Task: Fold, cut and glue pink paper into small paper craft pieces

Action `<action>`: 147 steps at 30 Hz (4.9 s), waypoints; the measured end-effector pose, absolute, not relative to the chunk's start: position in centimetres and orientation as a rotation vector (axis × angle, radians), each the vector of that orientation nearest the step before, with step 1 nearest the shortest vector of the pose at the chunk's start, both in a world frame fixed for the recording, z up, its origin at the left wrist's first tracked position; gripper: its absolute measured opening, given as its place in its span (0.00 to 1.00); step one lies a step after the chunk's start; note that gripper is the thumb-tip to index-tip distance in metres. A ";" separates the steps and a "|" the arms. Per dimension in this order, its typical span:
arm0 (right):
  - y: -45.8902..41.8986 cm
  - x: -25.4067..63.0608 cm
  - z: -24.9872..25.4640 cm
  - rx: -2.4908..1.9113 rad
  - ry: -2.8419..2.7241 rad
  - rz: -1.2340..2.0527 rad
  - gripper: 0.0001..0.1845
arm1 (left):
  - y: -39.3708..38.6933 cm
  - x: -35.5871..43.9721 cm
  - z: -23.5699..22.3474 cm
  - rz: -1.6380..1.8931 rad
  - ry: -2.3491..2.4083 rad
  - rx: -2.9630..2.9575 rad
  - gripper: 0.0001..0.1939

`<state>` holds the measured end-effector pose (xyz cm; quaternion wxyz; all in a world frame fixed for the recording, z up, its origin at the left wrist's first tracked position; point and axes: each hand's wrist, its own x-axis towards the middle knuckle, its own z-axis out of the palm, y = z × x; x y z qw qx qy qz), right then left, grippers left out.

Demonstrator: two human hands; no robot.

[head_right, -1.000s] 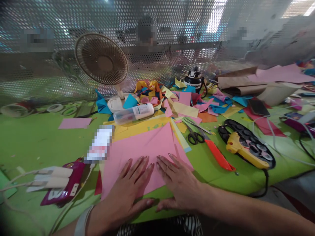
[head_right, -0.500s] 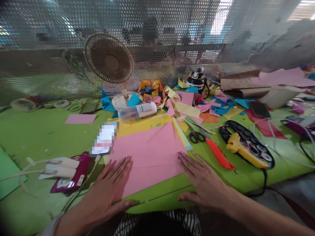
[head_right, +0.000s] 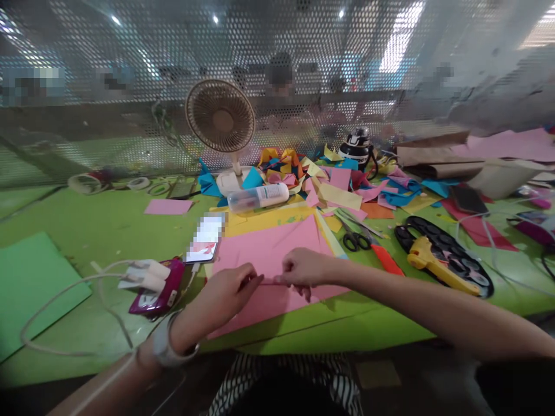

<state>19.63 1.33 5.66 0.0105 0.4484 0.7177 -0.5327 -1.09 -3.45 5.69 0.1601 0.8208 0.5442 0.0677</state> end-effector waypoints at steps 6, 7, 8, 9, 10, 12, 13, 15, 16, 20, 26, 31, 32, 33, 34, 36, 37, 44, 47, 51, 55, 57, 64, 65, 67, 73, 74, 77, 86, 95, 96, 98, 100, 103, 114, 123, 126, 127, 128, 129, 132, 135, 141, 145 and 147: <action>3.6 17.9 2.2 1.349 1.921 -1.835 0.16 | -1.0 -0.9 3.3 0.130 1.386 2.287 0.12; 3.5 18.0 1.9 1.359 1.910 -1.845 0.16 | -0.9 -1.0 3.0 0.128 1.379 2.295 0.11; 3.5 18.3 1.8 1.368 1.900 -1.856 0.16 | -0.8 -1.0 2.8 0.127 1.375 2.303 0.10; 3.4 18.6 1.8 1.375 1.893 -1.866 0.17 | -0.8 -1.1 2.7 0.124 1.370 2.310 0.09; 3.3 19.0 1.8 1.380 1.886 -1.874 0.18 | -0.7 -1.1 2.7 0.120 1.366 2.316 0.09; 3.2 20.0 1.8 1.388 1.876 -1.886 0.20 | -0.7 -1.1 2.6 0.110 1.360 2.322 0.10; 3.2 20.6 1.8 1.395 1.874 -1.890 0.21 | -0.7 -1.1 2.6 0.104 1.354 2.323 0.11; 3.1 22.0 1.7 1.419 1.875 -1.894 0.23 | -0.5 -1.0 2.6 0.101 1.342 2.328 0.13; 3.0 22.9 1.6 1.433 1.876 -1.892 0.23 | -0.5 -1.0 2.6 0.101 1.340 2.328 0.14; 2.5 26.5 1.4 1.507 1.870 -1.864 0.24 | -0.2 -1.0 2.7 0.078 1.353 2.284 0.16; 2.1 30.2 2.7 1.607 1.819 -1.800 0.21 | 0.0 -0.7 3.8 0.017 1.340 2.215 0.16; 2.5 28.2 4.2 1.559 1.997 -1.842 0.20 | 0.1 0.2 4.8 -0.005 1.332 2.152 0.20; 2.7 27.3 4.2 1.517 2.024 -1.844 0.21 | 0.1 0.5 5.0 -0.005 1.328 2.112 0.21; 2.9 26.5 4.0 1.476 2.033 -1.836 0.22 | 0.3 0.9 5.0 -0.005 1.319 2.064 0.22; 3.1 25.7 3.8 1.442 2.027 -1.822 0.23 | 0.4 1.4 5.0 -0.004 1.306 2.013 0.23; 3.5 24.5 3.1 1.399 1.994 -1.797 0.24 | 0.8 2.3 4.7 -0.029 1.255 1.897 0.25; 3.6 24.1 2.9 1.389 1.979 -1.791 0.25 | 1.0 2.8 4.5 -0.050 1.224 1.838 0.25; 3.8 24.3 1.9 1.397 1.922 -1.845 0.26 | 2.6 3.5 2.8 -0.127 1.157 1.655 0.27; 3.8 24.4 1.5 1.402 1.894 -1.885 0.25 | 2.8 2.9 2.9 -0.160 1.149 1.621 0.27; 3.7 24.5 1.0 1.415 1.878 -1.906 0.23 | 2.7 1.2 3.5 -0.166 1.183 1.564 0.28; 3.6 24.6 0.8 1.426 1.897 -1.867 0.24 | 2.2 -1.7 3.7 -0.165 1.261 1.526 0.28; 3.6 24.6 0.8 1.429 1.887 -1.854 0.25 | 1.8 -3.3 3.6 -0.150 1.307 1.518 0.29; 3.5 24.7 0.9 1.412 1.917 -1.903 0.25 | 0.2 -7.6 3.6 -0.097 1.434 1.491 0.29; 3.4 24.7 0.9 1.421 1.925 -1.898 0.25 | 0.0 -7.8 3.7 -0.087 1.451 1.485 0.29; 3.3 24.7 0.9 1.437 1.924 -1.881 0.25 | -0.6 -7.8 3.9 -0.033 1.501 1.488 0.29; 3.1 24.7 0.7 1.474 1.907 -1.888 0.25 | -1.8 -4.7 4.9 0.359 1.494 1.633 0.17; 3.1 24.7 0.6 1.489 1.911 -1.890 0.25 | -1.7 -4.2 5.0 0.439 1.419 1.669 0.16; 2.8 24.7 0.5 1.508 1.924 -1.909 0.25 | -1.2 -2.9 4.9 0.548 1.245 1.697 0.16; 2.3 25.1 0.0 1.577 1.974 -1.880 0.24 | -0.6 -1.6 4.9 0.712 1.229 1.890 0.16; 2.3 25.1 0.1 1.537 2.035 -1.905 0.25 | -1.3 -1.5 4.6 0.759 1.126 2.353 0.11; 2.3 25.1 0.1 1.543 2.035 -1.893 0.25 | -1.4 -1.5 4.3 0.772 1.112 2.409 0.11; 2.3 25.1 0.2 1.551 2.023 -1.880 0.25 | -1.4 -1.7 3.8 0.790 1.089 2.485 0.11; 2.3 25.1 0.3 1.561 2.001 -1.883 0.26 | -1.3 -1.8 3.2 0.796 1.067 2.529 0.11; 2.3 25.2 0.5 1.578 1.969 -1.927 0.27 | -1.0 -2.1 2.5 0.802 1.017 2.581 0.13; 1.2 27.1 1.8 1.719 2.215 -1.919 0.21 | -0.5 -2.4 2.4 0.709 1.049 2.535 0.10; 5.5 36.7 4.2 2.259 2.392 -0.202 0.12 | -0.1 -1.8 2.4 0.681 0.905 2.598 0.17; 5.7 37.9 4.1 2.213 2.323 0.000 0.13 | 0.0 -1.3 2.3 0.492 0.849 2.762 0.24; 5.4 37.9 4.1 2.185 2.309 0.013 0.13 | -0.1 -1.2 2.3 0.403 0.840 2.791 0.26; 5.0 37.9 4.0 2.153 2.301 0.002 0.13 | -0.1 -1.0 2.3 0.322 0.834 2.808 0.27; 4.4 37.7 4.0 2.120 2.293 -0.018 0.13 | -0.2 -0.9 2.2 0.256 0.834 2.813 0.28; 2.8 37.1 3.6 2.031 2.251 -0.030 0.17 | -0.3 -0.7 1.8 0.148 0.872 2.795 0.32; 1.8 36.6 3.4 2.004 2.200 0.001 0.27 | -0.4 -0.8 1.4 0.087 0.921 2.780 0.35; 1.0 38.3 4.3 2.254 2.242 0.020 0.29 | -0.6 -1.7 1.0 0.054 1.069 2.808 0.38; 1.2 38.8 4.2 2.443 2.463 -0.634 0.27 | -0.7 -1.9 0.6 0.101 1.187 2.834 0.38; 1.7 37.8 3.9 2.286 2.488 -1.224 0.30 | -0.6 -2.0 0.5 0.118 1.206 2.844 0.38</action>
